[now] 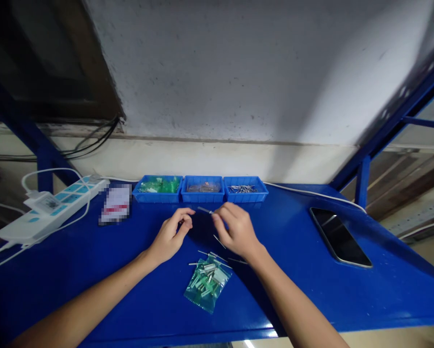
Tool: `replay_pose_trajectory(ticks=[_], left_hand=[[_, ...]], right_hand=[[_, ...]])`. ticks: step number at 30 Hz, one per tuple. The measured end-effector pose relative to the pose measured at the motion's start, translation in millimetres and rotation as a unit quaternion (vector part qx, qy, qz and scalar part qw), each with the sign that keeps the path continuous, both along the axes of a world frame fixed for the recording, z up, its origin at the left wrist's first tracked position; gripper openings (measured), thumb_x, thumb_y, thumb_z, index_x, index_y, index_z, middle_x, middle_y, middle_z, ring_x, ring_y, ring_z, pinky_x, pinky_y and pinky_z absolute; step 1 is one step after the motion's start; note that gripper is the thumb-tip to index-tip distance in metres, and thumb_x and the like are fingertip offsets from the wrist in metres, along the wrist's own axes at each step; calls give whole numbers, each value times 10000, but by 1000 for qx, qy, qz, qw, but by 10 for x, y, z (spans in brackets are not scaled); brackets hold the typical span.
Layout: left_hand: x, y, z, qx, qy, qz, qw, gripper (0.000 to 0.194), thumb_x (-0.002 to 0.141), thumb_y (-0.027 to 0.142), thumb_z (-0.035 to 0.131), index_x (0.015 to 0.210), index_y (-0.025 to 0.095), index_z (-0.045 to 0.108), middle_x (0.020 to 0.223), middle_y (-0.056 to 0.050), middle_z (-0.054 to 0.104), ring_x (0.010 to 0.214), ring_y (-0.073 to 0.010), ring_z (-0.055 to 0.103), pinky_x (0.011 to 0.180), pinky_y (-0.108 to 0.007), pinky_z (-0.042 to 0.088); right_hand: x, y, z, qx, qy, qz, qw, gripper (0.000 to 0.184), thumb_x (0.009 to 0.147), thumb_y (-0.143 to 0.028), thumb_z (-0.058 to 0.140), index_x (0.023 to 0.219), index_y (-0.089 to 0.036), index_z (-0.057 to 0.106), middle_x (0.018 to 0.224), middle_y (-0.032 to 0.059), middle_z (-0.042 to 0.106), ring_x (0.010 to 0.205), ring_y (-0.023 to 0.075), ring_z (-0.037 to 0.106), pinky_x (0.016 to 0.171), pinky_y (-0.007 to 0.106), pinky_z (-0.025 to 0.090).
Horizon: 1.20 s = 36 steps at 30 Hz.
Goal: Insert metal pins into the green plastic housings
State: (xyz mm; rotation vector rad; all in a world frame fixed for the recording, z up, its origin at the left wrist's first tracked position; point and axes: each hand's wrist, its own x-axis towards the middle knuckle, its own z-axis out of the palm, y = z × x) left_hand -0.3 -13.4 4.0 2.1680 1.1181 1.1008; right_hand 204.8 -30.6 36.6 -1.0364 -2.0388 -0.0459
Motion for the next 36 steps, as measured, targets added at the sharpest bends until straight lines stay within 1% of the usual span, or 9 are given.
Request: replay_pose_trajectory(ticks=[3,5,9,13,16,20,24,29,36], left_hand=[[79,5,22,32,86,-24,996,207,913,279,432,1081,217,537,873,-22,631,854,-180,575,810,-330,407],[163,6,37,58,159,-58,984,219,902,278,464,1094,245,564,968,-31,635,933,-207,549,827,-365,392],[280,7,6,86,227,-114,963,341,876,296,530,1215,337,533,1180,-43,562,1104,-248,463,876,-417,366],[276,1,-63,90,231,-118,962,195,866,300,548,1035,321,645,1230,-34,527,1176,-264,398,923,-451,328],[265,-16,-76,86,227,-109,964,105,865,264,548,889,265,651,1156,-33,571,1171,-251,400,931,-442,309],[188,-4,-53,65,209,-55,974,115,895,221,485,871,223,597,1018,-30,624,1073,-218,467,880,-398,322],[6,96,-23,39,181,14,983,136,900,261,473,846,220,590,935,-7,643,986,-207,508,823,-368,330],[-112,208,-12,16,136,56,989,140,885,282,489,831,206,594,912,-10,650,944,-207,528,812,-353,356],[-90,190,-38,19,107,18,994,147,891,269,478,873,205,608,884,-12,657,868,-179,564,806,-333,390]], right_hand=[[262,161,79,91,76,-144,982,175,891,-239,441,758,-192,545,671,41,540,638,166,514,640,302,416],[455,287,112,27,59,-229,971,165,876,-312,482,841,-182,578,704,51,574,669,188,547,655,324,429],[677,250,47,-198,27,-175,964,338,881,-424,464,1081,-169,558,916,95,652,861,230,616,768,379,471],[546,-270,-186,-263,79,-109,955,400,921,-447,375,1237,-214,448,1244,111,546,1159,237,506,981,449,392],[331,-600,-360,-313,89,-68,943,419,935,-429,351,1300,-228,396,1333,118,478,1241,244,438,1022,472,364],[63,-579,-457,-317,148,-12,937,446,948,-419,325,1352,-230,317,1403,121,397,1279,226,398,1050,457,342],[-136,-245,-395,-314,181,29,932,397,967,-404,264,1294,-212,380,1280,121,510,1184,197,486,982,421,406],[-242,170,-255,-170,21,66,983,163,868,-312,539,963,-187,583,961,74,616,974,212,524,876,395,426],[-229,233,-304,-94,-47,33,994,124,897,-196,457,851,-180,571,794,72,589,801,203,497,714,338,423]])
